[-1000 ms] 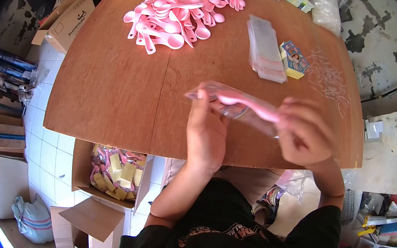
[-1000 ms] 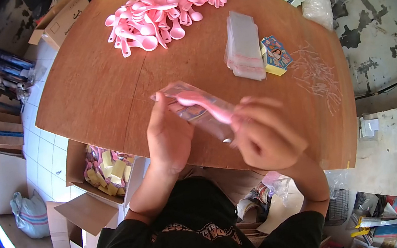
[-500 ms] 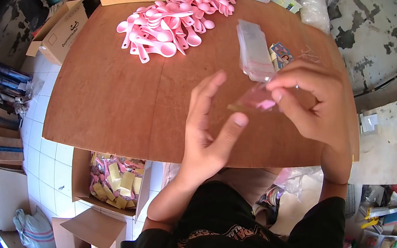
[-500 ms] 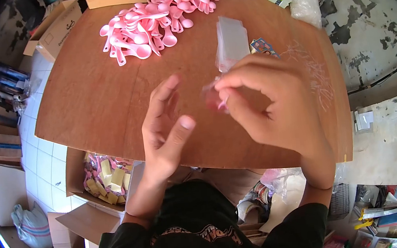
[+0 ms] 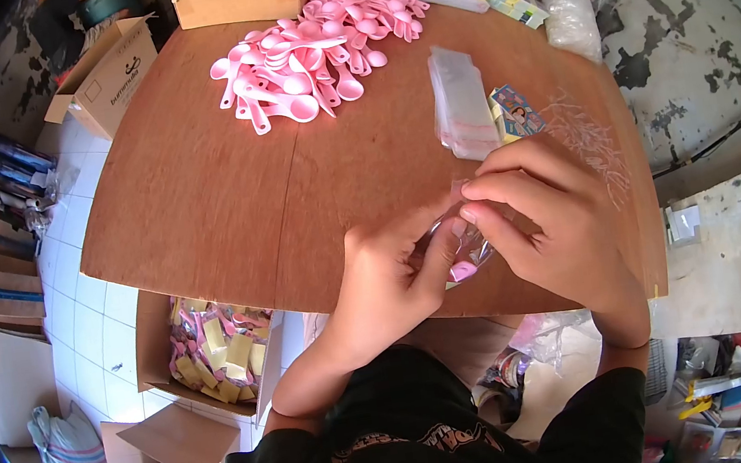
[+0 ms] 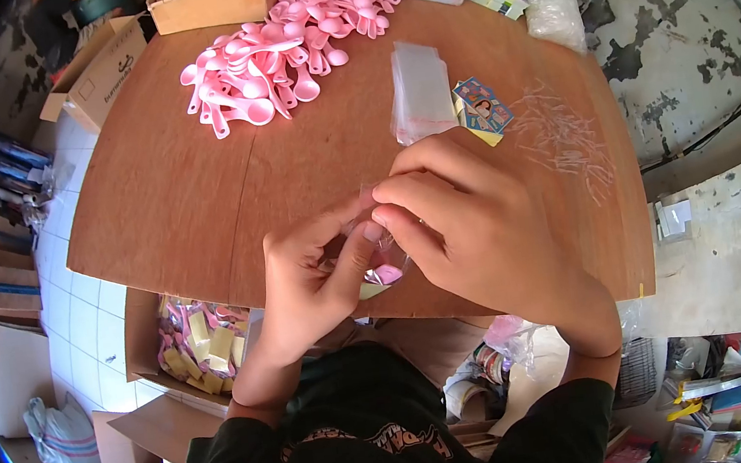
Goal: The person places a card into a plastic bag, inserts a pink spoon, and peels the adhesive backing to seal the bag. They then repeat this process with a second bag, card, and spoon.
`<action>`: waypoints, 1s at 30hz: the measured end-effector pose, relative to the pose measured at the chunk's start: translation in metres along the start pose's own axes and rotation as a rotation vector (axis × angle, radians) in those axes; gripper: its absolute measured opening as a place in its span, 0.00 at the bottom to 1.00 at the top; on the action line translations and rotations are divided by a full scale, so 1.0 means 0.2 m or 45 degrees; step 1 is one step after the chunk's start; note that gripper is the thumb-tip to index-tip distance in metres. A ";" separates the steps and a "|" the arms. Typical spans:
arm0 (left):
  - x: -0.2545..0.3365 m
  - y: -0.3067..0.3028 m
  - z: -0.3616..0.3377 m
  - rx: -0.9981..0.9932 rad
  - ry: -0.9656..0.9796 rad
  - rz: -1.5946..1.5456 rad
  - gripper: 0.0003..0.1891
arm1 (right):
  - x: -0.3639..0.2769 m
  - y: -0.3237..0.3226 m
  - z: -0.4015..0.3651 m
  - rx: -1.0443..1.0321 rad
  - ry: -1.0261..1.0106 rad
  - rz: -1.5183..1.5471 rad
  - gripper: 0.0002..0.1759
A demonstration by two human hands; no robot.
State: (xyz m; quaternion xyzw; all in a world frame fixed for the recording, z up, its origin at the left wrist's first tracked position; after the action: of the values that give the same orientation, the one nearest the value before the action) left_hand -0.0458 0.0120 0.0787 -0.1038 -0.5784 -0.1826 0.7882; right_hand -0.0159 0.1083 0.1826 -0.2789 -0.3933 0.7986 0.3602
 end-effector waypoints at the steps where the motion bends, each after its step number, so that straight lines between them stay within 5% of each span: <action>1: 0.01 0.01 0.00 -0.029 0.023 0.136 0.14 | -0.01 0.00 0.00 0.006 -0.031 -0.039 0.11; 12: 0.09 0.09 -0.01 -0.103 0.433 0.569 0.18 | -0.01 0.05 -0.06 -0.034 -0.133 -0.467 0.09; 15: 0.10 0.11 -0.02 -0.189 0.454 0.499 0.20 | 0.13 0.05 -0.08 0.012 0.015 -0.141 0.08; 18: 0.08 0.09 -0.03 -0.194 0.318 0.264 0.21 | 0.44 0.16 -0.21 -0.094 0.840 1.163 0.02; 21: 0.05 0.05 -0.03 -0.153 0.199 0.179 0.19 | 0.75 0.18 -0.29 0.303 0.910 1.660 0.04; 23: 0.06 -0.03 -0.03 0.126 0.251 -0.032 0.16 | 0.98 0.15 -0.37 0.430 1.054 1.610 0.04; 25: 0.03 -0.04 -0.04 0.096 0.150 -0.149 0.15 | 1.29 0.06 -0.49 0.523 1.229 0.965 0.04; 26: 0.03 -0.05 -0.03 0.124 0.183 -0.212 0.16 | 1.36 0.06 -0.54 0.527 1.232 0.962 0.04; 28: 0.04 -0.06 -0.04 0.157 0.242 -0.234 0.17 | 1.33 -0.17 -0.55 0.609 0.824 -0.548 0.04; 30: 0.04 -0.06 -0.04 0.160 0.256 -0.213 0.17 | 1.37 -0.17 -0.61 0.369 0.633 -0.742 0.04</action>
State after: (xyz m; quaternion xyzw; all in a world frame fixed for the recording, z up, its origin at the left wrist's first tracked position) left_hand -0.0416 -0.0034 0.0840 0.0131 -0.5134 -0.2205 0.8292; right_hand -0.0756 0.3929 0.1021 -0.2865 -0.2402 0.6186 0.6910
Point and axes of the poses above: each hand's wrist, its own z-axis towards the middle knuckle, its own y-axis out of the palm, x = y × z, the point moved 8 cm from there along z, towards the middle knuckle, and after that the axes turned 1 degree about -y, right-handed, at the moved point
